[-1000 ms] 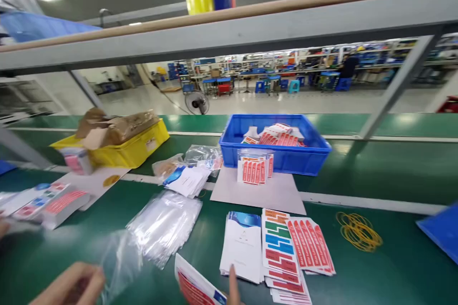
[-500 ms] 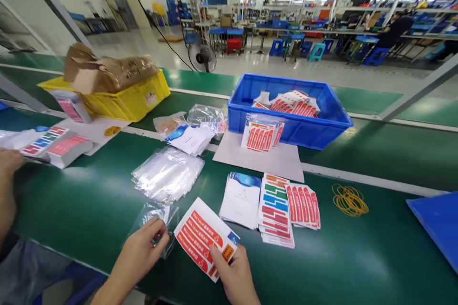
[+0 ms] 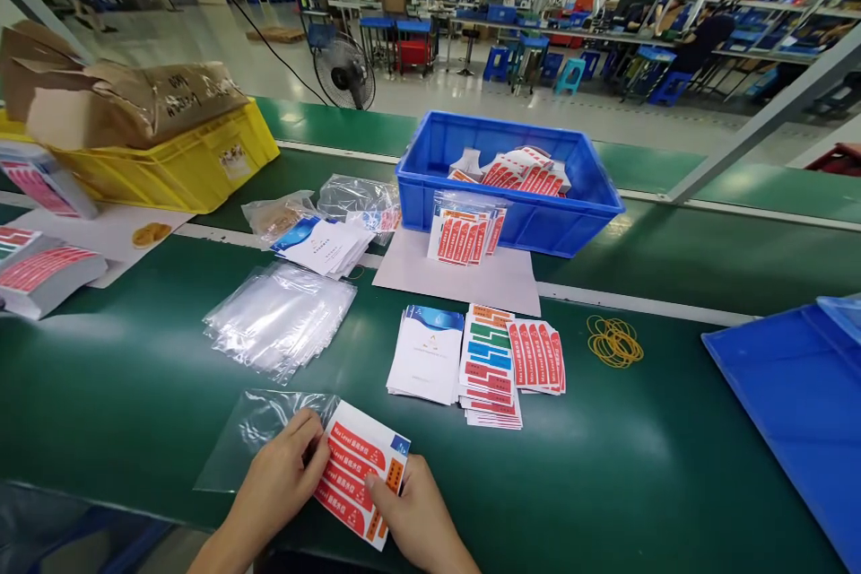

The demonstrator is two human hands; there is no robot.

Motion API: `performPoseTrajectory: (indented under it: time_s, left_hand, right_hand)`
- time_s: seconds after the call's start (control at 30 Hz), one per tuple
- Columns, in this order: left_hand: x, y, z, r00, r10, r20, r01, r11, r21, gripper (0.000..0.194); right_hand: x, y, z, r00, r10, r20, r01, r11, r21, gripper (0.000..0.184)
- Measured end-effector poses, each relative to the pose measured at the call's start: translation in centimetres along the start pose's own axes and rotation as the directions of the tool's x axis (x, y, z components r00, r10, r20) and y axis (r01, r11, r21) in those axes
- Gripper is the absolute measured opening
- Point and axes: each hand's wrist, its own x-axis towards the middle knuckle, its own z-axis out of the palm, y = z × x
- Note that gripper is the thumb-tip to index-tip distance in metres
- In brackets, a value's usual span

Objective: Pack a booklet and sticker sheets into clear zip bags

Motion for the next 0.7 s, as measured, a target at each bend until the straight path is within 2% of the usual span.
performPoseTrajectory:
  time_s: [0.17, 0.43, 0.6, 0.7]
  left_hand:
    - [0.1, 0.2, 0.1, 0.999, 0.024, 0.039, -0.022, 0.999, -0.045, 0.021]
    - [-0.2, 0.3, 0.1, 0.999, 0.048, 0.005, -0.048, 0.999, -0.007, 0.019]
    - [-0.3, -0.2, 0.9, 0.992, 0.126, -0.024, -0.127, 0.992, -0.026, 0.013]
    - [-0.2, -0.4, 1.2, 0.985, 0.173, -0.022, -0.174, 0.984, -0.025, 0.012]
  right_hand:
    - [0.2, -0.2, -0.9, 0.998, 0.028, 0.050, -0.030, 0.999, 0.034, 0.052]
    - [0.3, 0.0, -1.2, 0.995, 0.089, 0.043, -0.091, 0.994, 0.053, 0.059]
    - [0.5, 0.5, -1.1, 0.992, 0.124, -0.028, -0.123, 0.991, 0.054, 0.060]
    - [0.8, 0.3, -0.7, 0.995, 0.096, -0.011, -0.096, 0.994, 0.055, 0.058]
